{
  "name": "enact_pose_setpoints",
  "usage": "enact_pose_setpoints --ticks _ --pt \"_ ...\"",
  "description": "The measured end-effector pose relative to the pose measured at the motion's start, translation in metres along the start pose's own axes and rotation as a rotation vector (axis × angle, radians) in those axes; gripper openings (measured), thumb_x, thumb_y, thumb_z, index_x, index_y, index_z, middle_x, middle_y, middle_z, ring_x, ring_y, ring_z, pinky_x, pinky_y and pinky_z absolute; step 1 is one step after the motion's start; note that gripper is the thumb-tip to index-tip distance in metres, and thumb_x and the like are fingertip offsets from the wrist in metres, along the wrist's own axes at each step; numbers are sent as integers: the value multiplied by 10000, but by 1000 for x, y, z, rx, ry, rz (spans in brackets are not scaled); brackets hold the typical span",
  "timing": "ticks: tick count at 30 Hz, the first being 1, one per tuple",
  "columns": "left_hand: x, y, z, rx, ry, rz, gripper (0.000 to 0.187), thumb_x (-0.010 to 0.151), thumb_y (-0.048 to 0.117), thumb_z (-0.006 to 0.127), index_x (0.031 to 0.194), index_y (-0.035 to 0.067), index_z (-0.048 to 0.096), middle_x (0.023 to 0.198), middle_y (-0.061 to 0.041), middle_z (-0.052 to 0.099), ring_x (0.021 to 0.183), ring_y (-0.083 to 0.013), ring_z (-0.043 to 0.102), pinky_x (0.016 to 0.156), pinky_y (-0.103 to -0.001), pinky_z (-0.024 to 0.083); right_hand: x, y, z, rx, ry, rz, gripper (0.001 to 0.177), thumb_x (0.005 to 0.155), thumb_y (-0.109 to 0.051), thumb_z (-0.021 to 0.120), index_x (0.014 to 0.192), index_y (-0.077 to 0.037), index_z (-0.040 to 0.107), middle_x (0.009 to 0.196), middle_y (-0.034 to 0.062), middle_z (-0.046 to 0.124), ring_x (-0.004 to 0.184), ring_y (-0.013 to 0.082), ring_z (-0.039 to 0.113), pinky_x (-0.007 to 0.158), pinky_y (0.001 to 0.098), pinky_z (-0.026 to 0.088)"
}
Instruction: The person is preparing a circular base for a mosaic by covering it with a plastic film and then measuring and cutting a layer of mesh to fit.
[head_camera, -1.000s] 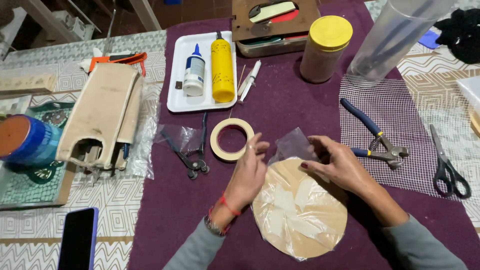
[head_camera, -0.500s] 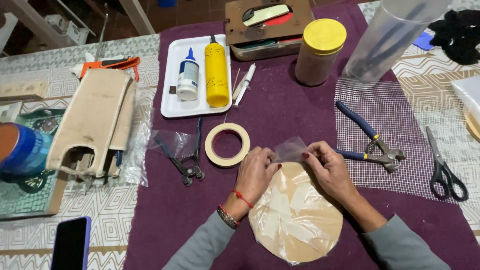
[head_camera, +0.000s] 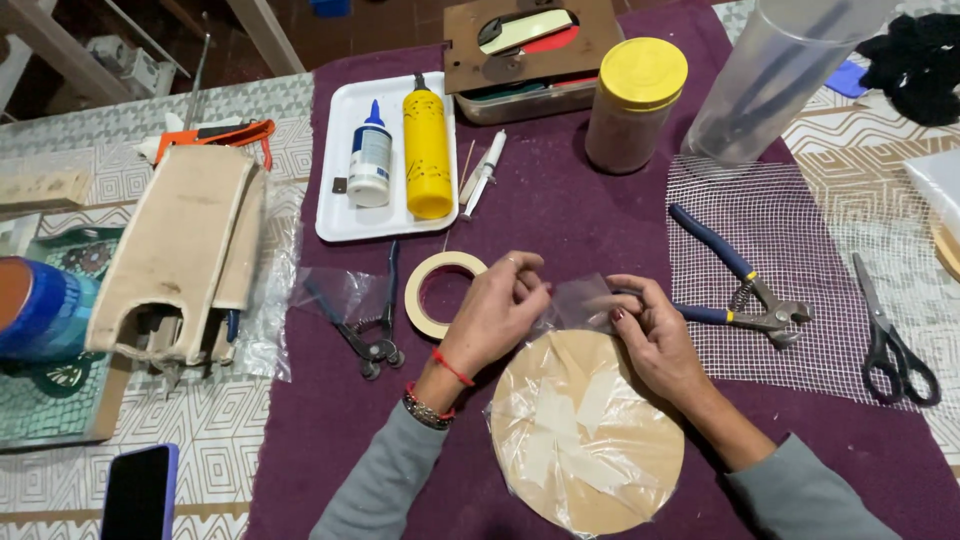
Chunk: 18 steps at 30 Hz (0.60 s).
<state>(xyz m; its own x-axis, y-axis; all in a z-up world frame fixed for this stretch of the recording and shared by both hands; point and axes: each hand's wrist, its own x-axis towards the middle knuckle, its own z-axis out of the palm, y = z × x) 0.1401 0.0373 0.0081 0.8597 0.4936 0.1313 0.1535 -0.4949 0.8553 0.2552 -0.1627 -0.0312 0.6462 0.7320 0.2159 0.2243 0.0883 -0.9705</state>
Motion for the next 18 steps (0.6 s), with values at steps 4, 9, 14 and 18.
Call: enact_pose_setpoints --ticks 4,9,14,18 --pt "2 16 0 366 -264 -49 432 824 328 678 1168 66 677 978 -144 682 971 -396 698 823 -546 565 -1 5 -1 -42 18 4 447 931 31 546 1374 -25 545 970 114 798 860 105 695 794 317 590" --pt "17 13 15 513 -411 -179 452 730 330 685 1115 109 599 1005 -175 724 994 -431 721 818 -602 556 -1 0 -3 -33 44 2 473 913 78 506 1376 -15 526 964 117 790 809 101 658 784 297 576" --pt "25 0 42 743 -406 -157 580 767 226 611 1311 50 515 958 -186 740 931 -442 741 785 -594 571 -1 0 1 -97 58 -35 519 860 90 532 1368 -18 525 954 133 791 776 120 683 751 307 580" --pt "31 13 52 846 -347 -103 439 827 79 532 1249 -41 531 911 -191 745 876 -442 748 719 -587 585 1 -5 9 -214 94 40 705 722 -57 768 1393 -92 554 986 97 787 898 175 720 842 354 559"
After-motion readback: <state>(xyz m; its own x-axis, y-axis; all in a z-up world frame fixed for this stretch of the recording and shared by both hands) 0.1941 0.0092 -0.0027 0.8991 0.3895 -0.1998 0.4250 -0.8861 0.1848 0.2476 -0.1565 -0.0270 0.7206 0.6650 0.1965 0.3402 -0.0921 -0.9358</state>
